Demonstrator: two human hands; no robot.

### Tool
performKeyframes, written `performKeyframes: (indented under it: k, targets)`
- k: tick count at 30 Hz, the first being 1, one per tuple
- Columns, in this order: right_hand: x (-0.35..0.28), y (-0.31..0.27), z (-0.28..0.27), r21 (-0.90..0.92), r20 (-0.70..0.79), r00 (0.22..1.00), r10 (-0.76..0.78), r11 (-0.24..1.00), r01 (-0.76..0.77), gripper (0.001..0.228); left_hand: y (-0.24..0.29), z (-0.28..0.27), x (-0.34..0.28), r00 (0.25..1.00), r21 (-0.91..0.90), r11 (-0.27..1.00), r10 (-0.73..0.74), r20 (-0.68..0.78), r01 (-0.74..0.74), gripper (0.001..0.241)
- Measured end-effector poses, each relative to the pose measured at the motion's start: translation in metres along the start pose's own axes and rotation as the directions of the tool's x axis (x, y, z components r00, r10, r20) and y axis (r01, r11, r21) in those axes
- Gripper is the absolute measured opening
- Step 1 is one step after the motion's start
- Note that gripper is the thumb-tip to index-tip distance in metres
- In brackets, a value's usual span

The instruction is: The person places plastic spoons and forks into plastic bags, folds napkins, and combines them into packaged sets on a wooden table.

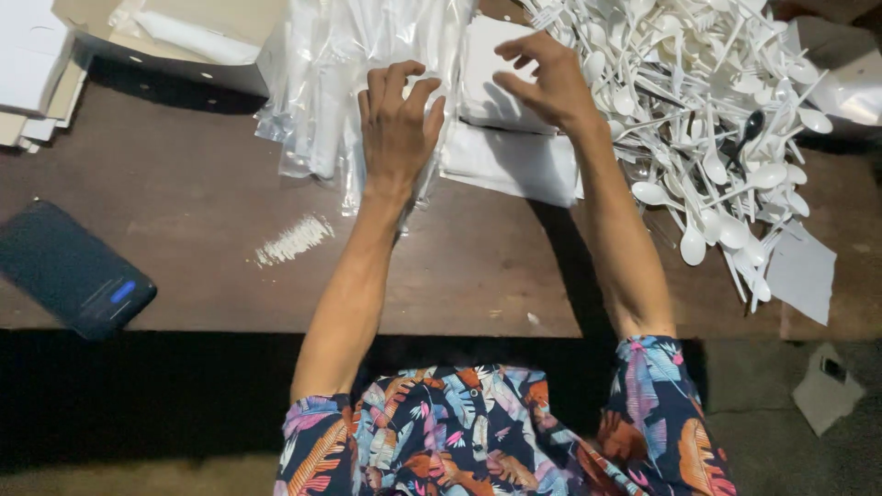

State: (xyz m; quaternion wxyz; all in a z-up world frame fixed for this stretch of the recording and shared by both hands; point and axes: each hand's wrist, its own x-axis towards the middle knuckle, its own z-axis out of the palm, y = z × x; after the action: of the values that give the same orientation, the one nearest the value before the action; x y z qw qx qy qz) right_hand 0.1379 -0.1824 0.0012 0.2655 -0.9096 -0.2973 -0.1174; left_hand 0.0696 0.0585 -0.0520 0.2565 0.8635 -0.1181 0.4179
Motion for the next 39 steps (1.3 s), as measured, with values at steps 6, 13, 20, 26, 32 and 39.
performKeyframes:
  k: [6, 13, 20, 26, 32, 39]
  targets:
    - [-0.060, 0.028, -0.010, -0.350, 0.219, 0.975, -0.042, 0.929, 0.118, 0.053, 0.006, 0.014, -0.005, 0.989, -0.029, 0.989, 0.143, 0.043, -0.142, 0.026]
    - [-0.076, 0.032, 0.007, -0.495, 0.102, 0.973, -0.208, 0.838, 0.231, 0.034, 0.002, 0.017, -0.008, 0.977, -0.035, 0.979, 0.202, 0.072, -0.200, 0.023]
    - [-0.078, 0.048, 0.014, -0.409, -0.129, 0.959, -0.254, 0.894, 0.182, 0.011, 0.001, 0.024, -0.012, 0.971, -0.069, 0.978, 0.202, 0.129, -0.195, 0.025]
    - [-0.074, 0.033, -0.004, -0.086, -0.038, 0.999, -0.010, 0.996, 0.007, 0.008, 0.000, 0.023, -0.012, 0.966, -0.071, 0.976, 0.213, 0.149, -0.205, 0.029]
    - [-0.072, 0.024, -0.020, -0.042, -0.086, 0.986, -0.139, 0.990, 0.136, 0.007, 0.002, 0.015, -0.007, 0.974, -0.103, 0.982, 0.174, 0.144, -0.160, 0.036]
    - [-0.141, -0.026, -0.027, -0.061, 0.021, 0.965, -0.260, 0.964, 0.261, 0.030, 0.006, -0.014, 0.010, 0.995, -0.161, 0.982, 0.089, -0.038, -0.094, 0.042]
